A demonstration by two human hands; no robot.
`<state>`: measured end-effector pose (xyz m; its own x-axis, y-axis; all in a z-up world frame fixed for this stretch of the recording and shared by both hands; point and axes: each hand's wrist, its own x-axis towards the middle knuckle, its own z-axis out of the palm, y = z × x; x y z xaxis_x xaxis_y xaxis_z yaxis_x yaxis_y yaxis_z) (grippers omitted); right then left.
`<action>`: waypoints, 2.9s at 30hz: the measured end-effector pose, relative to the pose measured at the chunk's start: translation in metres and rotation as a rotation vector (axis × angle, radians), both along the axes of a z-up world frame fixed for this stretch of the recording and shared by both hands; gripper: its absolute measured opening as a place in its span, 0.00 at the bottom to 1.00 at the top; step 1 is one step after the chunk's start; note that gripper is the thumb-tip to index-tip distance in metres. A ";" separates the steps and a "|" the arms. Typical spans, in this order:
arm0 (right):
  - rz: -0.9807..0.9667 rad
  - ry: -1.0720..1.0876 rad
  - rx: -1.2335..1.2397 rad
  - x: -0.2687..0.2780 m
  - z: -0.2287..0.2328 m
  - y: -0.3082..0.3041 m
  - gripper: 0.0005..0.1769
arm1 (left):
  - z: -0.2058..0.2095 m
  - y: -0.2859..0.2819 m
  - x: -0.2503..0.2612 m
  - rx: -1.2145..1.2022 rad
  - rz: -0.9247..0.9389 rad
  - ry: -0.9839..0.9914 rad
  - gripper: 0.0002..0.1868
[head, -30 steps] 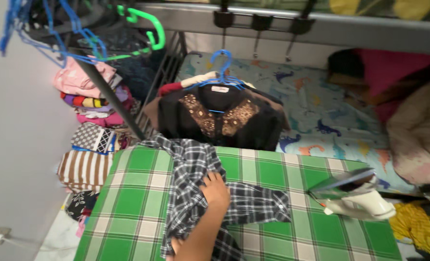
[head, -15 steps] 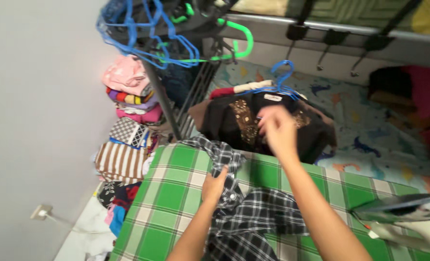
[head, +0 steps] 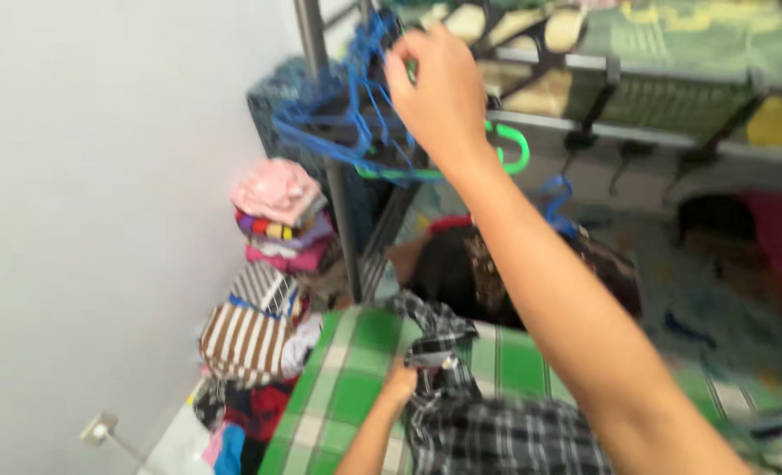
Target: The person irons a black and white checkered shirt on a green plaid ironing board, then hangs it on a hanger. The person then irons a white long-sleeved shirt on the same ironing board.
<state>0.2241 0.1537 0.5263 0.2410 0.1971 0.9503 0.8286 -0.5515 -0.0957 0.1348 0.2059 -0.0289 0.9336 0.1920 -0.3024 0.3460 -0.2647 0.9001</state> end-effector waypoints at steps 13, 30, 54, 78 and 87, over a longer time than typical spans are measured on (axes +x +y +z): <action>-0.639 0.323 -0.565 0.057 -0.011 0.048 0.13 | 0.303 0.082 0.149 0.788 -0.431 -0.314 0.25; -0.681 0.493 -0.340 0.038 0.004 -0.001 0.15 | 0.501 0.248 0.123 0.679 -0.059 -0.738 0.18; -0.458 0.390 -0.471 -0.156 0.018 -0.276 0.14 | 0.568 0.228 0.022 0.850 0.246 -0.684 0.14; -0.322 0.127 0.173 -0.278 -0.061 -0.307 0.11 | 0.637 -0.152 -0.093 0.802 -0.111 -0.555 0.31; -0.368 0.080 0.334 -0.270 -0.027 -0.368 0.08 | 0.659 -0.128 -0.044 0.838 -0.924 -1.078 0.32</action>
